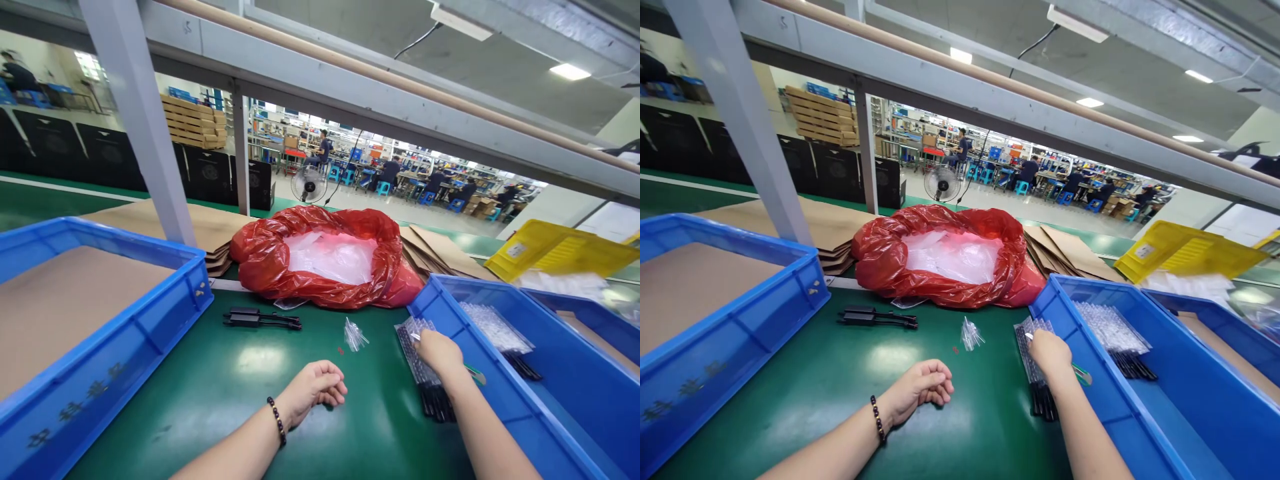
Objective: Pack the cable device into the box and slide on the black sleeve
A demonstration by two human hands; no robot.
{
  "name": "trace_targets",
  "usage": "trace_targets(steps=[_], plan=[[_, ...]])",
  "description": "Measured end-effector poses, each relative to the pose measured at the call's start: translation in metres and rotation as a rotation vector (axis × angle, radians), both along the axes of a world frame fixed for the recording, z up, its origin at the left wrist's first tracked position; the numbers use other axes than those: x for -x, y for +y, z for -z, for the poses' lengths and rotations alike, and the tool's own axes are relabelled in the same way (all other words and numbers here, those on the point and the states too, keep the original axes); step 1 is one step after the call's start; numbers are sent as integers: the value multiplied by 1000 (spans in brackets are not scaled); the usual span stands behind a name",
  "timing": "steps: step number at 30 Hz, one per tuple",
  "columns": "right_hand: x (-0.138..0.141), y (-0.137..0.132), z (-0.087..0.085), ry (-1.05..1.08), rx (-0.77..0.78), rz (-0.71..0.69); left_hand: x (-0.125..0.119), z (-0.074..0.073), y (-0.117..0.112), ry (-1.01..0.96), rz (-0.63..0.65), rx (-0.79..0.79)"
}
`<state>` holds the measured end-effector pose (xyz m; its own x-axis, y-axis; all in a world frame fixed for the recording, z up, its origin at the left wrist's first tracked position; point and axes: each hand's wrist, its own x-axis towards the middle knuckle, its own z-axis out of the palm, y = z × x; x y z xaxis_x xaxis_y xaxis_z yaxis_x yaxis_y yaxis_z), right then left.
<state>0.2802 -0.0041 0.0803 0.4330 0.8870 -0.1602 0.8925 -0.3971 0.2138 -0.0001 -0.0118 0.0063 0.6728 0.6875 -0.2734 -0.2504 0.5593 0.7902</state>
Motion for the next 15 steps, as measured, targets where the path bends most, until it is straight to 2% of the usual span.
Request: trace_targets(steps=[3,5,7,11,15], plan=[[34,6,-15,-76,-176,-158,1,0,-1,2,94,-15],[70,14,-20,-43,-261,-325,2,2,-1,-2,187,-30],[114,24,-19,28,-281,-533,4,3,-2,-3,288,-47],[198,51,0,109,-230,-851,7,7,-1,28,456,-69],[252,75,25,139,-150,-933,7,10,0,54,534,-69]])
